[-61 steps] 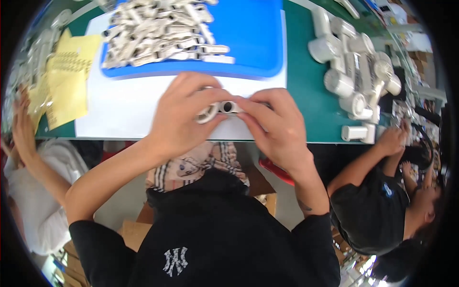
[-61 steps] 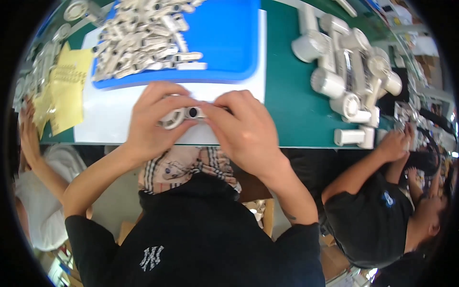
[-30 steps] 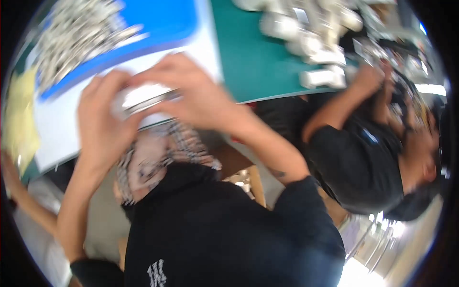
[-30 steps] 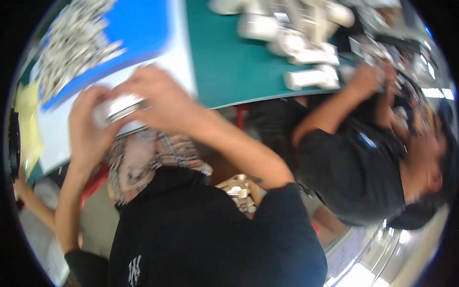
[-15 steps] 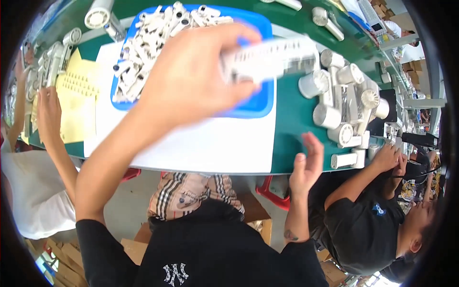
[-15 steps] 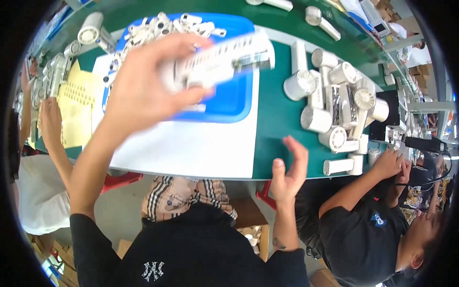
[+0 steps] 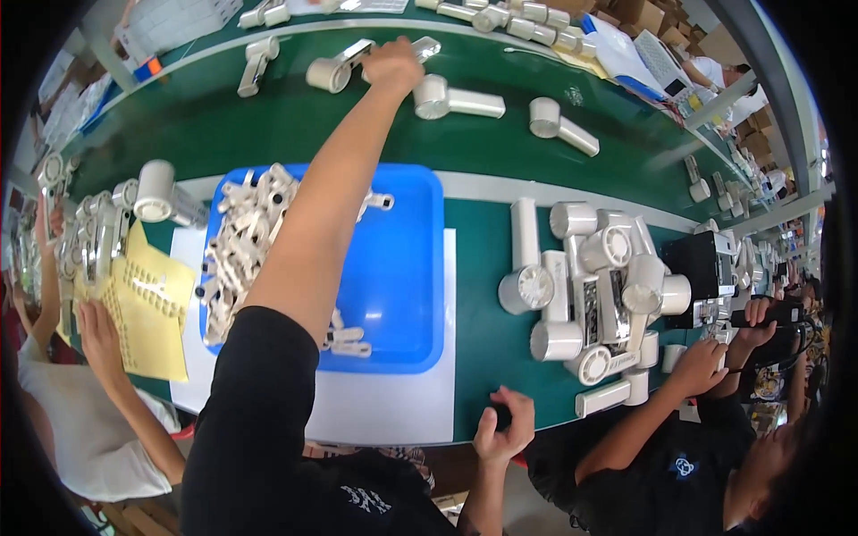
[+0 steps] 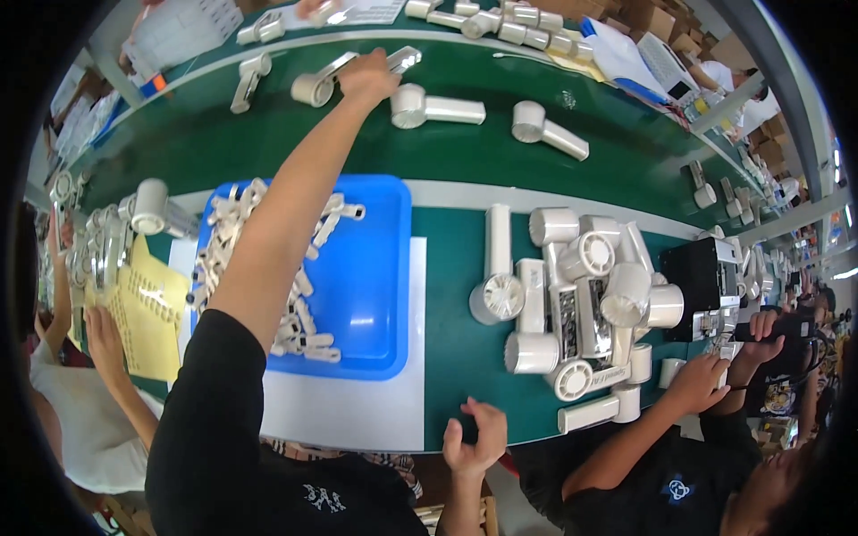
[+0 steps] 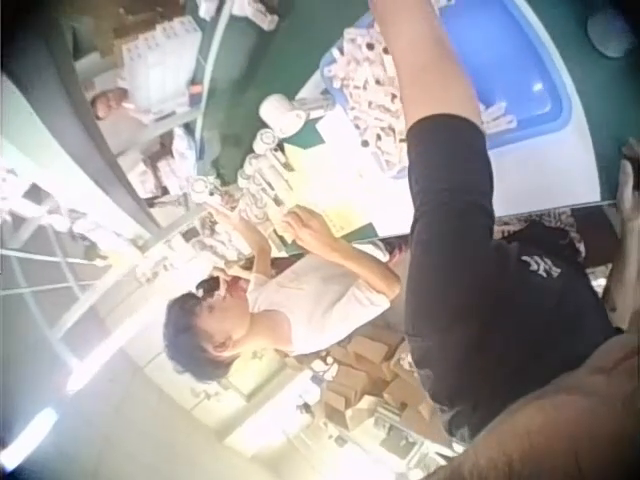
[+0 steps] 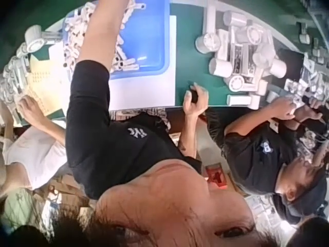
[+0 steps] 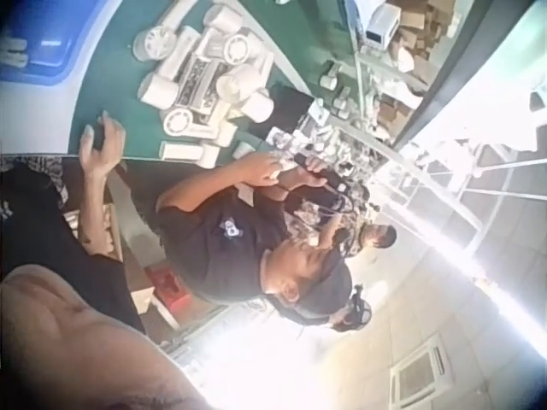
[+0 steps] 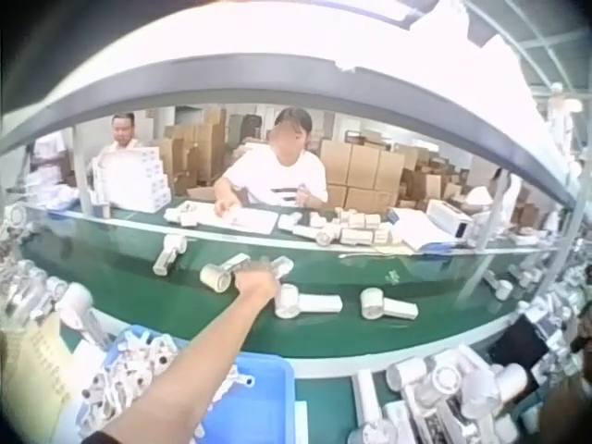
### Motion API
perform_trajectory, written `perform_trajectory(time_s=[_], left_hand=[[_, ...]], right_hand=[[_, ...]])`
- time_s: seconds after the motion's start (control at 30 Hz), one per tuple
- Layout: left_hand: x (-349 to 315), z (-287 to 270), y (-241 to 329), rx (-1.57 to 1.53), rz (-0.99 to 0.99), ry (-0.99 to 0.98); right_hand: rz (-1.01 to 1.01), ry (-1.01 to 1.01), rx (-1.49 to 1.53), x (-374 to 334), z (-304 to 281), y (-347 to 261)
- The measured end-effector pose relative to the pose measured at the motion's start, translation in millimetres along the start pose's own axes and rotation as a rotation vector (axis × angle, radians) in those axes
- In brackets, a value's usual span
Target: The person assembles small handheld fans by hand, inserting fan motor components into plastic fan housings on a factory production line.
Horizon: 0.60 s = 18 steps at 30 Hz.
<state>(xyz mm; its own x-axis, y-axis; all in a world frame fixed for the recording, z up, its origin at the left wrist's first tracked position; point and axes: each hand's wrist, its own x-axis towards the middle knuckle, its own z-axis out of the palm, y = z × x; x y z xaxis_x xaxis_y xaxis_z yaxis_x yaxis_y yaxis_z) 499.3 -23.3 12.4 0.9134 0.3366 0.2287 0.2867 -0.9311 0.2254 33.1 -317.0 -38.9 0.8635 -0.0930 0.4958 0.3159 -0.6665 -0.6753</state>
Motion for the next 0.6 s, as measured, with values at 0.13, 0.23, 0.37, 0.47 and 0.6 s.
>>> perform_trajectory(time_s=[0.13, 0.23, 0.37, 0.47, 0.6], left_hand=[[28, 18, 6, -0.206, 0.071, -0.054], [22, 16, 27, -0.15, 0.477, 0.179], [-22, 1, 37, 0.076, 0.724, -0.339], [-35, -15, 28, 0.027, 0.629, -0.188], [-78, -91, 27, -0.249, 0.672, -0.067]], right_hand=[[0.012, 0.015, -0.033, -1, 1, -1], [0.014, 0.001, -0.041, 0, -3, -3], [-0.02, -0.007, -0.033, 3, -1, 1], [-0.038, -0.046, -0.061, 11, 2, -8], [0.018, -0.107, -0.096, 19, -2, -15]])
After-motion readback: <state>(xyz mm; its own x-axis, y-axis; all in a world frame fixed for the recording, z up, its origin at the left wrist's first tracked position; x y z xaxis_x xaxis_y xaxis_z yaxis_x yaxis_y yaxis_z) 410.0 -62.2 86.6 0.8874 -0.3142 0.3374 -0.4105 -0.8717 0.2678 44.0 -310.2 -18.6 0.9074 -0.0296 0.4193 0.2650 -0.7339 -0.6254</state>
